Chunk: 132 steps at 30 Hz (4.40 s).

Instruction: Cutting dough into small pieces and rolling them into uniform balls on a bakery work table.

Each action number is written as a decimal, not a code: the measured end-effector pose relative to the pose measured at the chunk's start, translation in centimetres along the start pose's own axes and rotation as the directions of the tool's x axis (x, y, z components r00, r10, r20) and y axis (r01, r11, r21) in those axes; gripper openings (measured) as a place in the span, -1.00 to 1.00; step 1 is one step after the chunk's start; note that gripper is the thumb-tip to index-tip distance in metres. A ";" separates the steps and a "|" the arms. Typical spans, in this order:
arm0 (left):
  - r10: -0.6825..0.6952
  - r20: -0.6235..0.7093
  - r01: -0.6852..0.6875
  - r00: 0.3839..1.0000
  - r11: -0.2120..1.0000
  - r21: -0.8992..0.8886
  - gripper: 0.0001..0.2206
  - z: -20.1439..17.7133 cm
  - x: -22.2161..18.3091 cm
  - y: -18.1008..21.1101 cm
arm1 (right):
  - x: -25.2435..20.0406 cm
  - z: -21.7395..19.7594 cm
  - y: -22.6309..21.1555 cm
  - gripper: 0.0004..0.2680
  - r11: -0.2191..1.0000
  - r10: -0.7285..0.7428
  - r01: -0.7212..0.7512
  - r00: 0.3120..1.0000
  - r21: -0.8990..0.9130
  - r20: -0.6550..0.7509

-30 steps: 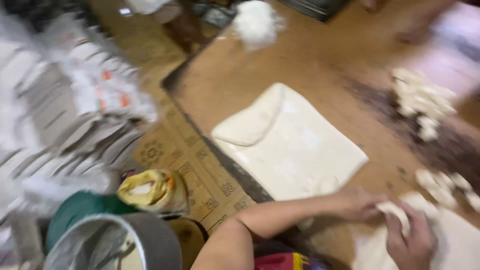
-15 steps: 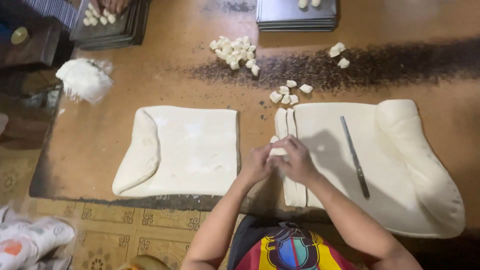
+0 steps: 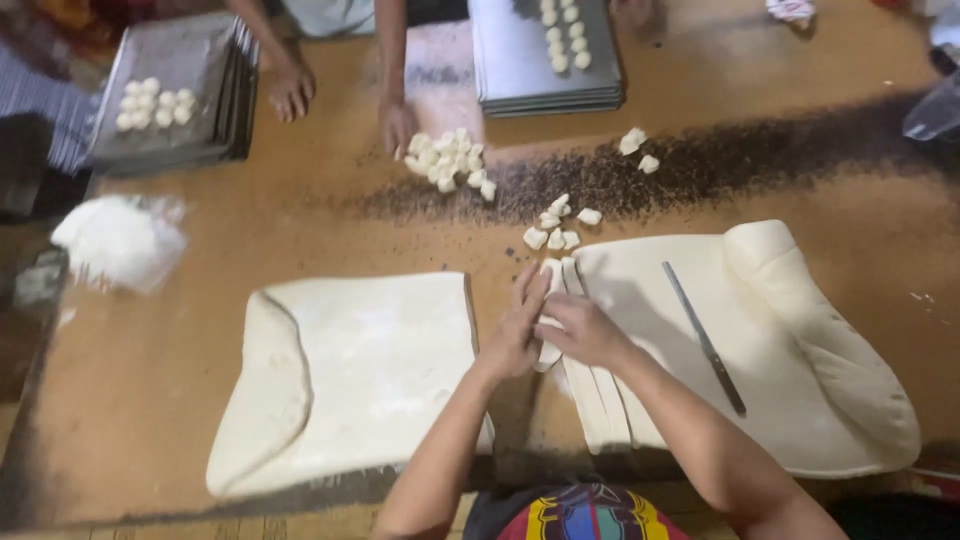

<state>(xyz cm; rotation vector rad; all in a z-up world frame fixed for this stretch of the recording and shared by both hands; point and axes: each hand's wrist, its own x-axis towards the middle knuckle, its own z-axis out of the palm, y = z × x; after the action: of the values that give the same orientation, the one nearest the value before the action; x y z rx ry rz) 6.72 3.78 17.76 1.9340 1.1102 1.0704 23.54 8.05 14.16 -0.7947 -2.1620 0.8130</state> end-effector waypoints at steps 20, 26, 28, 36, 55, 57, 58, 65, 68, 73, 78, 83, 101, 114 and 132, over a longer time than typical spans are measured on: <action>-0.119 0.172 0.142 0.978 0.981 -0.130 -0.53 0.2 3.9 -9.1 | 3.8 -2.1 6.8 -0.50 0.748 0.528 -0.564 0.825 -0.350 -0.200; -0.150 0.130 0.158 0.980 0.986 -0.052 -0.26 1.2 4.2 -10.4 | 3.4 -0.3 5.2 -0.95 0.993 0.067 -0.081 0.986 -0.083 -0.155; -0.243 0.086 0.249 0.966 0.967 -0.057 -0.50 4.9 2.5 -13.9 | 2.3 0.4 5.5 -0.93 0.991 0.029 -0.063 0.962 -0.117 -0.271; 0.007 0.058 -0.011 0.998 0.997 0.077 -0.84 8.6 1.4 -7.4 | -0.9 -3.6 12.0 -0.68 0.737 0.534 -0.539 0.834 -0.407 -0.138; -0.051 0.170 0.021 0.984 0.985 0.172 -0.73 9.7 1.4 -6.1 | -3.1 -4.0 12.2 -0.70 0.757 0.153 -0.381 0.894 -0.531 -0.422; 0.124 0.009 -0.123 0.992 0.992 -0.035 -0.80 11.6 1.1 -10.0 | -2.9 -5.7 13.0 -0.43 0.677 0.682 -0.682 0.723 -0.277 -0.115; 0.137 0.004 -0.137 0.991 0.990 -0.037 -0.80 9.1 2.5 -9.2 | -1.8 -5.7 10.7 -0.43 0.677 0.676 -0.679 0.726 -0.284 -0.126; -0.075 0.164 0.061 0.984 0.995 0.084 -0.23 2.4 5.7 -8.8 | 1.1 -2.8 1.4 -0.90 0.986 0.156 -0.166 0.959 -0.022 -0.238; -0.075 0.067 0.071 0.995 0.996 0.052 -0.62 6.2 5.1 -13.8 | 1.4 -0.7 5.2 -0.84 0.985 0.094 -0.144 0.909 -0.095 -0.406; -0.083 0.135 0.034 0.987 0.943 0.331 -0.76 8.5 2.4 -14.4 | -0.2 -0.5 9.9 -0.86 0.894 0.120 -0.304 0.871 -0.330 -0.477; -0.285 0.025 0.286 0.958 0.958 -0.030 -0.85 4.7 1.8 -7.6 | 2.1 -2.7 7.1 -0.77 0.864 0.369 -0.447 0.876 -0.231 -0.312; -0.243 0.074 0.249 0.967 0.966 -0.077 -0.84 6.9 2.1 -7.7 | -0.2 -0.6 6.8 -0.87 0.977 0.179 -0.205 0.938 -0.060 -0.296; -0.033 0.093 0.012 0.995 0.976 0.220 -0.50 4.8 0.8 -7.2 | -1.2 -1.4 1.2 -0.73 0.999 -0.023 0.009 0.963 -0.052 -0.269; -0.142 0.082 0.137 0.986 0.988 0.072 -0.38 2.0 4.6 -6.9 | 0.1 -3.8 8.2 -0.46 0.851 0.352 -0.453 0.868 -0.267 -0.350; -0.193 0.047 0.189 0.980 0.979 0.069 -0.56 3.1 5.0 -3.4 | 1.7 -7.4 3.4 -0.35 0.769 0.608 -0.612 0.789 -0.183 -0.085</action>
<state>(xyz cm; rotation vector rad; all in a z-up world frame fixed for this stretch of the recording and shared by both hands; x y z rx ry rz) 9.75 9.23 15.17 1.8502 1.2857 0.8844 29.15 13.69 16.52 -1.6646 -1.9891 0.8905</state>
